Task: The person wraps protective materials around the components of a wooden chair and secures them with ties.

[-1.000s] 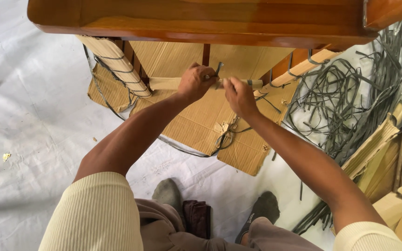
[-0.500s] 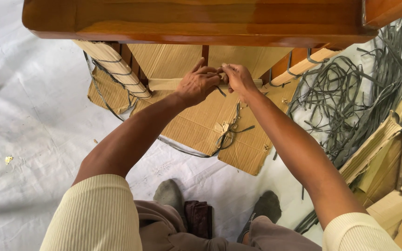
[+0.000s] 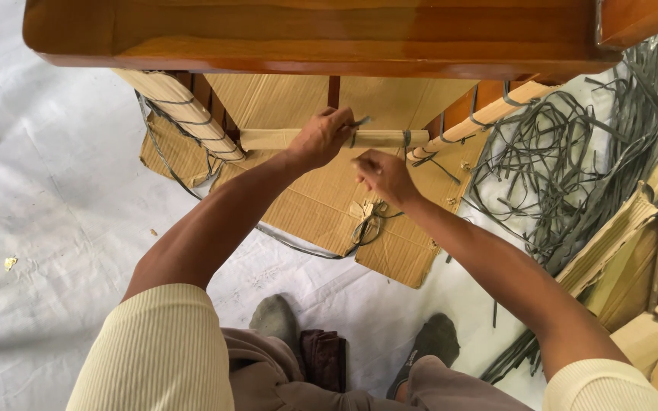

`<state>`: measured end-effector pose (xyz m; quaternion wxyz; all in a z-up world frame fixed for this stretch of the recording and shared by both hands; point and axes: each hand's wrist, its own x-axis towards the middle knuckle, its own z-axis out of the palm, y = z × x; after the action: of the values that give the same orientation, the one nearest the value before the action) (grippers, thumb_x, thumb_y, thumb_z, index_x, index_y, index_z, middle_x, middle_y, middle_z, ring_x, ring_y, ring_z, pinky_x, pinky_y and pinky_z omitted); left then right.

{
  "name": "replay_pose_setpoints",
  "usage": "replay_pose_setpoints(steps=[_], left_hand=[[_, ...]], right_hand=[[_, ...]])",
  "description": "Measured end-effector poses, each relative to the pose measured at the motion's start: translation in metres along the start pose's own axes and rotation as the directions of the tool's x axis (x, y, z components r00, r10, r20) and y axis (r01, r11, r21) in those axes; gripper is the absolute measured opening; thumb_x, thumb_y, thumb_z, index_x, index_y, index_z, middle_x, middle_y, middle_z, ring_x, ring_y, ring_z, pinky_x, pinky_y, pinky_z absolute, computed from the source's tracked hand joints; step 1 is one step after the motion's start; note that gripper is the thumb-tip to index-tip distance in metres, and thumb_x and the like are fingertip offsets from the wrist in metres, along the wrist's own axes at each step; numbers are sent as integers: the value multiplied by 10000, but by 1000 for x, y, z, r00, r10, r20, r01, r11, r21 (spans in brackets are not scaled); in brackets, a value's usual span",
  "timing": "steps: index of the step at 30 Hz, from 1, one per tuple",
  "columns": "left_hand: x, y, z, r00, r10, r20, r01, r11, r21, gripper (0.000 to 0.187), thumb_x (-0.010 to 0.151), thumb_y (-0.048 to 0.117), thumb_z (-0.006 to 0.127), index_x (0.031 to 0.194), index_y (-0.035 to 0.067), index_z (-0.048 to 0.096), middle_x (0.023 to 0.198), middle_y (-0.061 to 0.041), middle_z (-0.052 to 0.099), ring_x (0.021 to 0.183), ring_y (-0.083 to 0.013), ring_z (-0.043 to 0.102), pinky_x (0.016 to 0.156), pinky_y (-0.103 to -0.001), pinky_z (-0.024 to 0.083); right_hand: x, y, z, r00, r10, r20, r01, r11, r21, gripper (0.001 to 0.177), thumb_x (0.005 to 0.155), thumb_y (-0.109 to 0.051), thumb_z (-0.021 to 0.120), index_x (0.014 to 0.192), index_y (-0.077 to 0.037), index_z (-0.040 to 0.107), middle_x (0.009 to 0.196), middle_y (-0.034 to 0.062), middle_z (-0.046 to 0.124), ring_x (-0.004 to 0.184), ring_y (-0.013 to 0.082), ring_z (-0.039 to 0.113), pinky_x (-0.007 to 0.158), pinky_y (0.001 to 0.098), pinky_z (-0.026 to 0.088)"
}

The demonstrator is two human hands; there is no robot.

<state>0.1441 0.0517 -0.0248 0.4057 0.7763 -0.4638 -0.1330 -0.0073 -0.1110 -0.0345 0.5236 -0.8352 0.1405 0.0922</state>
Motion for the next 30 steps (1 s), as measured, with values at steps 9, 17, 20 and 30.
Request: replay_pose_setpoints(steps=[9, 17, 20, 30], left_hand=[[4, 7, -2, 986, -32, -161, 9, 990, -138, 163, 1005, 156, 660, 983, 33, 555, 848, -149, 687, 841, -370, 657, 699, -476, 510], [5, 3, 0, 982, -35, -187, 11, 992, -125, 136, 997, 161, 660, 993, 51, 580, 876, -125, 724, 854, -364, 682, 710, -463, 532], [6, 3, 0, 981, -94, -169, 60, 979, -197, 152, 1009, 179, 660, 986, 46, 588, 892, -108, 751, 848, -321, 728, 709, -423, 555], [12, -3, 5, 955, -282, -88, 214, 867, -449, 164, 975, 194, 694, 943, 35, 672, 869, -60, 797, 820, -103, 756, 694, -300, 568]], right_hand=[[29, 10, 23, 945, 239, 225, -327, 741, 586, 425, 918, -352, 678, 1258, -115, 584, 1191, -8, 691, 913, 135, 690, 772, 322, 541], [53, 59, 66, 987, 163, 3, -104, 621, 777, 249, 995, -278, 725, 1041, -79, 583, 1028, 8, 656, 943, 156, 714, 750, 321, 521], [40, 16, 57, 985, 154, -84, -78, 815, 574, 253, 982, -357, 565, 996, -124, 664, 936, -26, 729, 782, 111, 684, 653, 302, 516], [35, 39, 54, 978, -19, -210, -3, 994, -105, 397, 1096, -270, 580, 825, 15, 631, 737, 208, 638, 647, 365, 613, 613, 429, 455]])
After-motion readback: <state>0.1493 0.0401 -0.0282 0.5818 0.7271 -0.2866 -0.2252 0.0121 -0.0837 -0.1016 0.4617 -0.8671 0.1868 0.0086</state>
